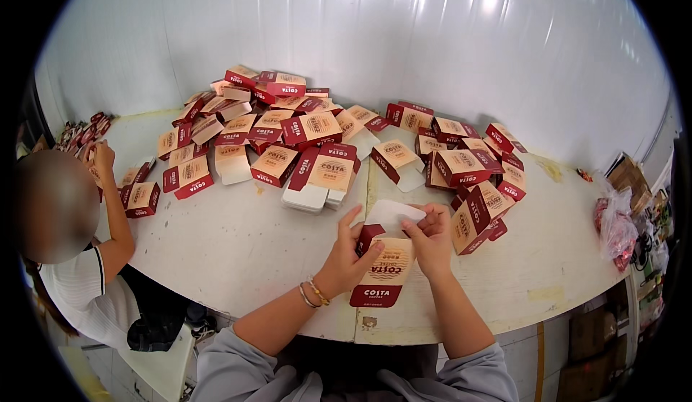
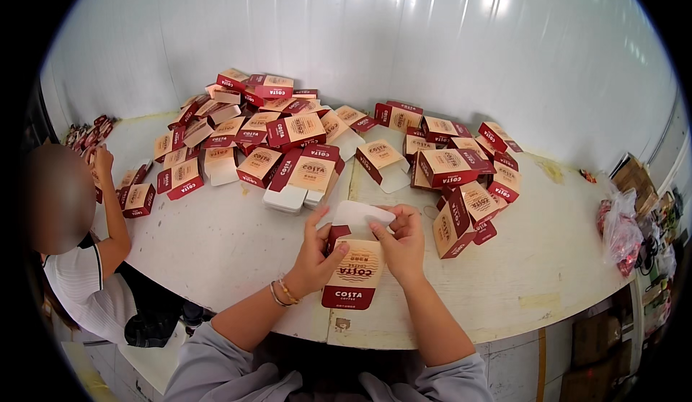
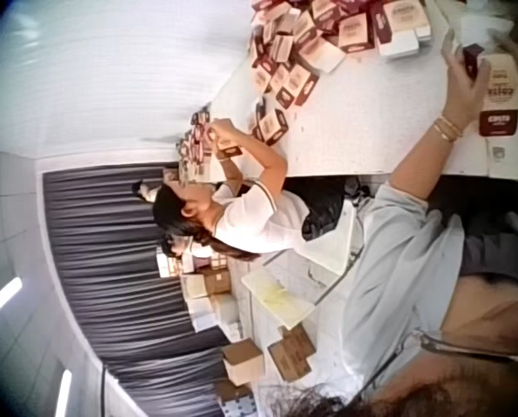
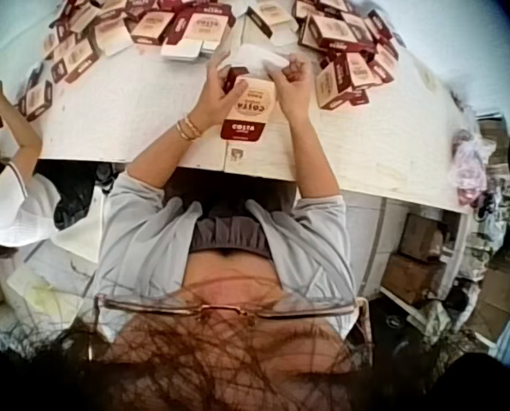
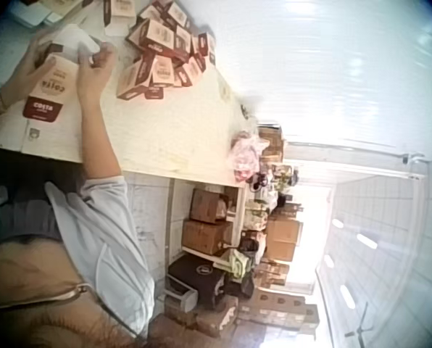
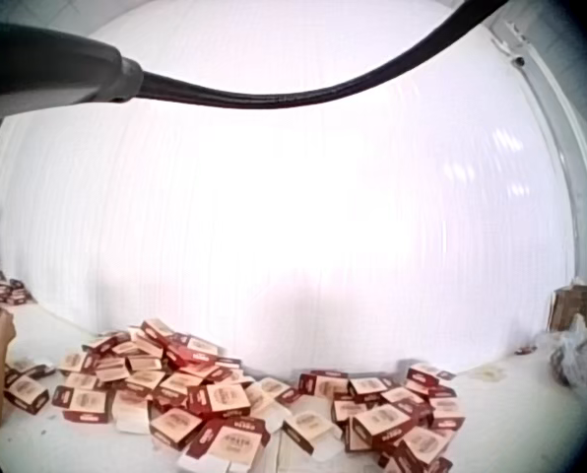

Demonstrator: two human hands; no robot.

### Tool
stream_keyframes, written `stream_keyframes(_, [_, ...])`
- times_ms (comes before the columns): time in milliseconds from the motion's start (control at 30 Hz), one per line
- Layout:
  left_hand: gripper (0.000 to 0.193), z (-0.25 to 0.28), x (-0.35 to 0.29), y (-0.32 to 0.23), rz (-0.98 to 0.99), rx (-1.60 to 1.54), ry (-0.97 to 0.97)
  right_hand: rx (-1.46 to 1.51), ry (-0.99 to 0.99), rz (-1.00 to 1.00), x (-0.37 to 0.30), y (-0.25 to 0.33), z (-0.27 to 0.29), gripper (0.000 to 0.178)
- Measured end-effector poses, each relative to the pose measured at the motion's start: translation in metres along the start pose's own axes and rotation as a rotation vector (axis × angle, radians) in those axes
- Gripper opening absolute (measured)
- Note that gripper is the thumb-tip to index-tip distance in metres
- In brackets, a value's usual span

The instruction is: The person assembles small cardboard boxes by folding the flaps and tucking them into slots. They handle the boxes one at a time, picking them from a pile on the table and placing the finished units back down.

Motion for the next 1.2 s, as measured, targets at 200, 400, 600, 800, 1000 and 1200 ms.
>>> stream_keyframes(200, [0.046, 0.003, 0.002, 0.003, 0.073, -0.08, 0.05, 0.075, 0.3, 0.156, 0.0, 0.009, -0.001, 0.019])
stream_keyframes(400, [0.041, 0.005, 0.002, 0.008, 0.116, -0.151, 0.027, 0.076, 0.291, -0.011, -0.001, 0.013, 0.0, 0.015])
stream_keyframes(600, [0.038, 0.007, 0.002, 0.0, 0.164, -0.122, 0.06, -0.04, 0.144, -0.036, -0.007, 0.012, -0.007, 0.023])
stream_keyframes(800, [0.028, 0.009, 0.002, 0.0, 0.147, -0.012, -0.1, -0.252, 0.135, 0.071, -0.016, 0.011, -0.018, 0.021])
stream_keyframes(1000, [0.02, 0.004, 0.006, -0.014, 0.091, -0.021, -0.148, -0.159, 0.092, 0.086, -0.021, 0.007, -0.023, 0.019])
stream_keyframes(1200, [0.02, 0.015, 0.013, -0.007, -0.014, 0.158, 0.044, -0.081, 0.095, 0.092, -0.019, -0.009, -0.014, 0.013])
Point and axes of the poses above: each hand's wrist, its own x-axis towards the middle knuckle, its own z-axis out of the back of the hand, y = z × x, the point moved 2 cm from there along x, towards the middle knuckle, and after that the axes turned 2 degrees about z, right-handed, at the moved point
